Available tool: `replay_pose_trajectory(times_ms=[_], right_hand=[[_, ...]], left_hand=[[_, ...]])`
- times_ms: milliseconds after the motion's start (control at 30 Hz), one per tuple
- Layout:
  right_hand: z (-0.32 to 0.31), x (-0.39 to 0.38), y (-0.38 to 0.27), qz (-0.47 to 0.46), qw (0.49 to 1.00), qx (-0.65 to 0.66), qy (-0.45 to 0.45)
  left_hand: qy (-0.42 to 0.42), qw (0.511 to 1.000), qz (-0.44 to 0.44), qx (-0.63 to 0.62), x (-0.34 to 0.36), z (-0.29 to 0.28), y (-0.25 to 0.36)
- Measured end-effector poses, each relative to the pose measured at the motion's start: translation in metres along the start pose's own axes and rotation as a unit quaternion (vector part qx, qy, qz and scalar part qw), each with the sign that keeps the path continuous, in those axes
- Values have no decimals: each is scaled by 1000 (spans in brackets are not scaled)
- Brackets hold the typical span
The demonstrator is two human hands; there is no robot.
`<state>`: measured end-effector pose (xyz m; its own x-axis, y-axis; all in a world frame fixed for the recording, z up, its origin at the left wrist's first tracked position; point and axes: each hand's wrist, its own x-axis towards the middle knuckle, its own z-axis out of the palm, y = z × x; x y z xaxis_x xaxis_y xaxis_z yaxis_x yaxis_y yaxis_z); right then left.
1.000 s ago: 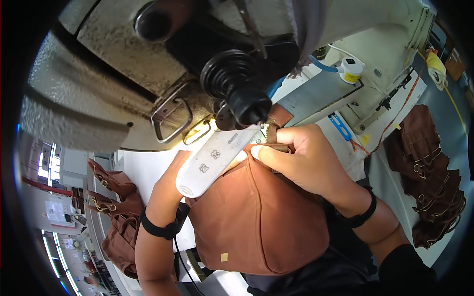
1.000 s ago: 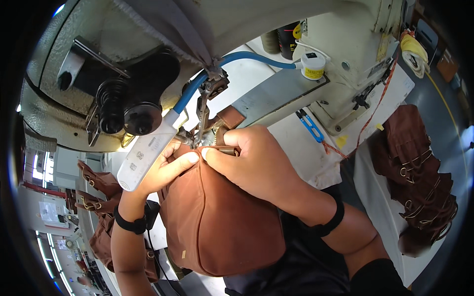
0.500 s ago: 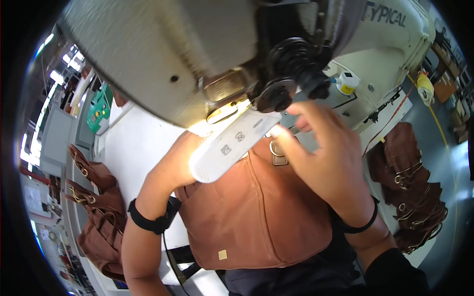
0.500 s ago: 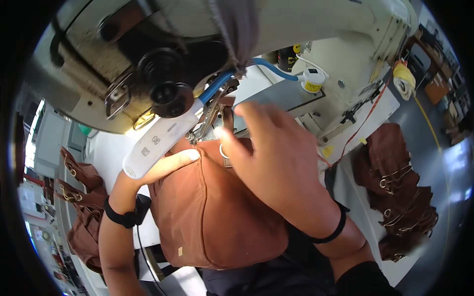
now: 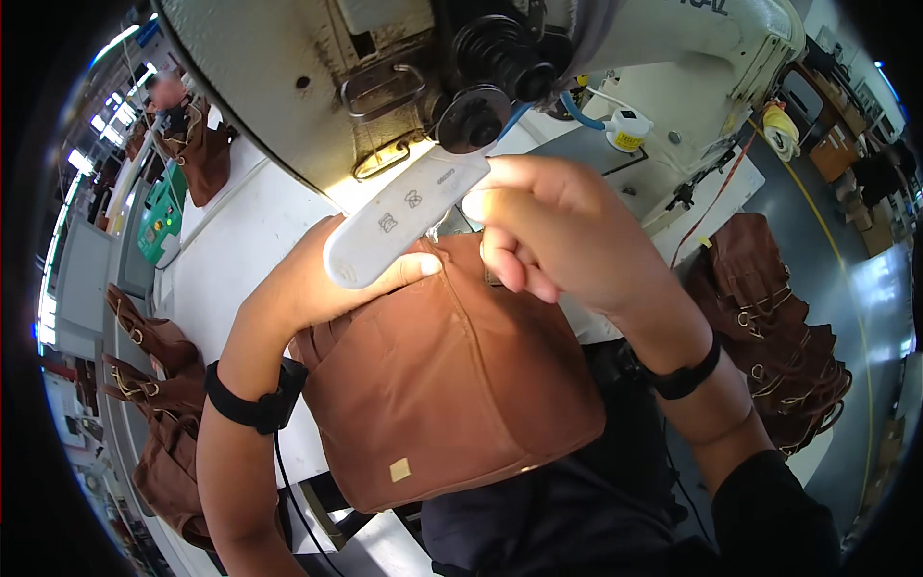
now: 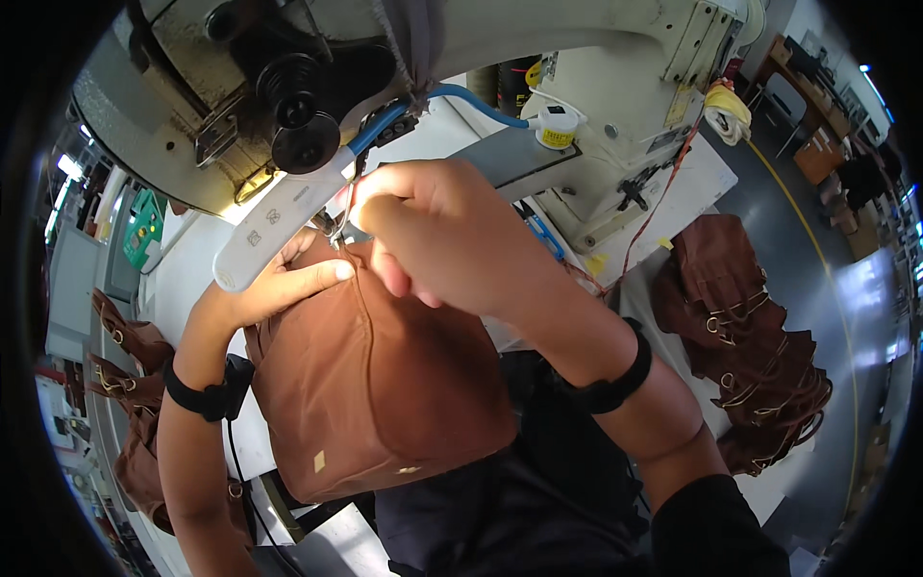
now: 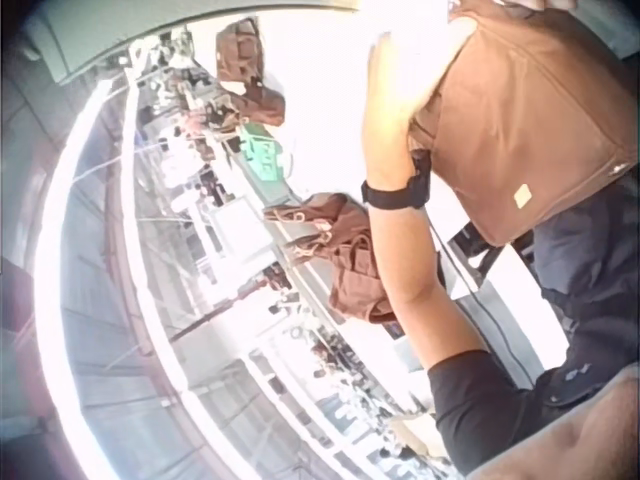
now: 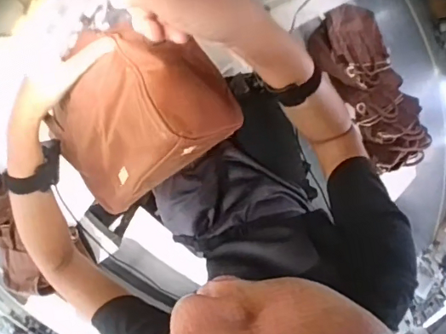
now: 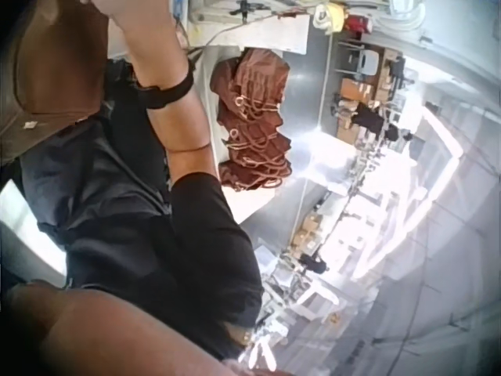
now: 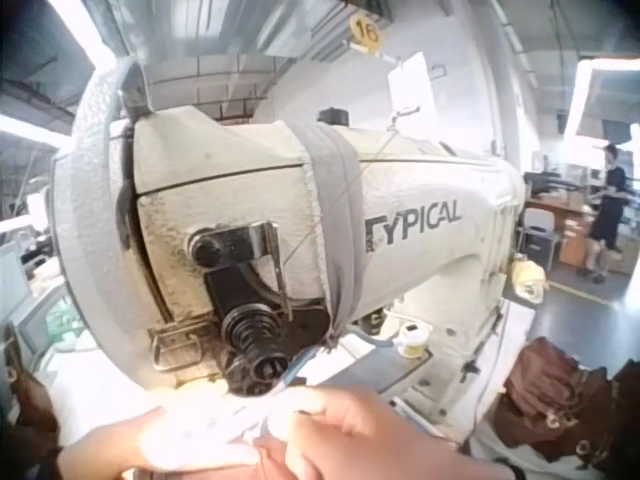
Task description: The person sews a zipper onto a brown leather bag using an industrial sewing machine. They align the zipper, guide the bag under the needle, and stitch along the edge. The person repeats this process on multiple bags, inspecting the stitching and adjusting the zipper as needed.
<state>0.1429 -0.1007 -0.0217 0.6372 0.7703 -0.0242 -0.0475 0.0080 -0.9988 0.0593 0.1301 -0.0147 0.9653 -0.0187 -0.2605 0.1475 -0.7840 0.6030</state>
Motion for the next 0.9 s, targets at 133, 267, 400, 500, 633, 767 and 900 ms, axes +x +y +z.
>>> replay_pose_trajectory(times_ms=[133,267,400,500,633,767,900], right_hand=[[-1,-11,41,-183,880,-354,259],[1,-20,60,-189,839,-438,262],[16,-12,56,-150,882,-402,195],[21,-5,56,-178,909,-327,187],[12,6,29,-108,932,-311,150],[-4,25,27,-101,937,-320,95],[-9,30,25,-91,941,-318,72]], left_hand=[[24,999,-34,-32,-3,10,2],[13,999,-26,-26,0,6,10],[18,998,-40,-34,-3,5,1],[42,999,28,4,-2,1,6],[87,975,197,55,3,-2,6],[82,979,180,55,2,-2,2],[47,993,104,-15,3,-2,3]])
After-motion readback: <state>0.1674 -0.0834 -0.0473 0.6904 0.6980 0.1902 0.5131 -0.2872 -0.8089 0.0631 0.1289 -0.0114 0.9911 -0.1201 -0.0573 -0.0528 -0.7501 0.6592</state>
